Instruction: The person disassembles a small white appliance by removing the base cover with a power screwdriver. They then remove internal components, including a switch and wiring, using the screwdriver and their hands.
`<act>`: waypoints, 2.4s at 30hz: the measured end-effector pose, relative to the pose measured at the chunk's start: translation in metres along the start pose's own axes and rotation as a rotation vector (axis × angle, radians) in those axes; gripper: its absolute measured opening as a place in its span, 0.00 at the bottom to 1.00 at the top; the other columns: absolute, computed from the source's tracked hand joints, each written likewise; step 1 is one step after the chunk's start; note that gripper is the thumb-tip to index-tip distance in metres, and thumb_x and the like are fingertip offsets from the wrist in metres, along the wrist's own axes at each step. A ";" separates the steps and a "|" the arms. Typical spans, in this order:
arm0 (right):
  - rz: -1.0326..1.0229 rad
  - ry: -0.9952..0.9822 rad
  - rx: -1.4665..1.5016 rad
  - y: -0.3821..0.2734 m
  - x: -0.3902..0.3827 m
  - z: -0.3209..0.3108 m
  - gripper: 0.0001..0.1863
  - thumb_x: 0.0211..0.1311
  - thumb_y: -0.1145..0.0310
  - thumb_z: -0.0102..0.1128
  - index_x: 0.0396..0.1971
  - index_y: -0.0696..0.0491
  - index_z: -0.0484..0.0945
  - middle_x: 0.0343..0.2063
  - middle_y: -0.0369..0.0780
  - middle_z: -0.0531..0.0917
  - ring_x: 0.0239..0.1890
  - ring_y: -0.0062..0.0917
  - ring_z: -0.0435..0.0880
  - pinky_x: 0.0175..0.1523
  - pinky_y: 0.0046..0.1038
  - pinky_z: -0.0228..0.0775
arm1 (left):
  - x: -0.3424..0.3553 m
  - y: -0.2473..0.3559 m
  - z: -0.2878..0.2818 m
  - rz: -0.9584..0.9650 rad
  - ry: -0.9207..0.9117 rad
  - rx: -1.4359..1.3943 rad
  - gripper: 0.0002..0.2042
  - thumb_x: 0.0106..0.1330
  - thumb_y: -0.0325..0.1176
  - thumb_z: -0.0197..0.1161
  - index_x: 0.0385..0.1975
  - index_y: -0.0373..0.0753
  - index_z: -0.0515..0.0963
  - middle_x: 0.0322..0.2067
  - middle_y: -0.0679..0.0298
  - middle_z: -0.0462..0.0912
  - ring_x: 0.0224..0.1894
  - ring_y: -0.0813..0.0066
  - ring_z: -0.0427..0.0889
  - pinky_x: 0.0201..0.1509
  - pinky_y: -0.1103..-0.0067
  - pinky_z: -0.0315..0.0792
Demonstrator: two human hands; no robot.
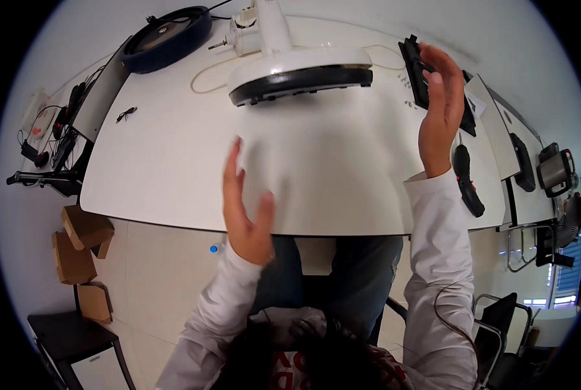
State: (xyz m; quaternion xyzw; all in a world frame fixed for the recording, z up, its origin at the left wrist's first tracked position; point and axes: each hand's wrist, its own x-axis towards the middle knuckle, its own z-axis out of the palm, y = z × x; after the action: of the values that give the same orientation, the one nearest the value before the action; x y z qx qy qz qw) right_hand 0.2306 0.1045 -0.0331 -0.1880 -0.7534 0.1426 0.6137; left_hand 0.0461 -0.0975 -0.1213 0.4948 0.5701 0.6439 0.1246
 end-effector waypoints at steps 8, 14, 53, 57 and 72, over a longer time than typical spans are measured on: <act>-0.022 -0.172 0.127 -0.019 -0.023 0.022 0.33 0.71 0.60 0.43 0.68 0.61 0.46 0.69 0.51 0.49 0.72 0.40 0.45 0.72 0.31 0.38 | 0.069 0.001 0.004 -0.005 -0.070 -0.132 0.39 0.65 0.65 0.35 0.72 0.51 0.40 0.73 0.70 0.37 0.74 0.70 0.33 0.73 0.62 0.30; 0.082 -0.356 0.157 -0.007 -0.031 0.037 0.35 0.71 0.60 0.42 0.68 0.63 0.41 0.70 0.51 0.42 0.73 0.40 0.40 0.73 0.32 0.32 | 0.064 -0.006 0.012 0.127 -0.055 -0.120 0.36 0.70 0.57 0.33 0.71 0.39 0.41 0.72 0.59 0.36 0.74 0.63 0.34 0.73 0.68 0.31; 0.191 -0.551 -0.049 0.004 -0.026 0.030 0.23 0.64 0.68 0.51 0.58 0.54 0.62 0.61 0.49 0.57 0.65 0.42 0.54 0.67 0.36 0.48 | 0.098 -0.033 0.009 0.324 -0.229 0.148 0.20 0.68 0.37 0.52 0.58 0.40 0.62 0.61 0.48 0.56 0.68 0.46 0.45 0.71 0.56 0.33; 0.288 -0.554 0.052 0.007 -0.037 0.031 0.25 0.65 0.64 0.50 0.60 0.52 0.61 0.63 0.48 0.53 0.65 0.42 0.53 0.68 0.38 0.47 | 0.095 -0.031 0.004 0.303 -0.277 0.156 0.22 0.66 0.35 0.56 0.58 0.39 0.61 0.60 0.48 0.54 0.67 0.44 0.45 0.69 0.51 0.30; 0.122 -0.664 -0.060 0.017 -0.075 0.023 0.32 0.55 0.72 0.63 0.59 0.53 0.59 0.66 0.50 0.48 0.66 0.46 0.53 0.68 0.41 0.51 | 0.080 -0.045 -0.018 0.330 -0.448 0.327 0.29 0.56 0.36 0.68 0.59 0.46 0.66 0.64 0.51 0.53 0.67 0.34 0.43 0.68 0.49 0.43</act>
State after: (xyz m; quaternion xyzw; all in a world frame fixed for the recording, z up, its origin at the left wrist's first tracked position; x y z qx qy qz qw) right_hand 0.2236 0.0854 -0.1108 -0.1940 -0.9035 0.2103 0.3191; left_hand -0.0247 -0.0365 -0.1175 0.7235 0.5364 0.4304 0.0600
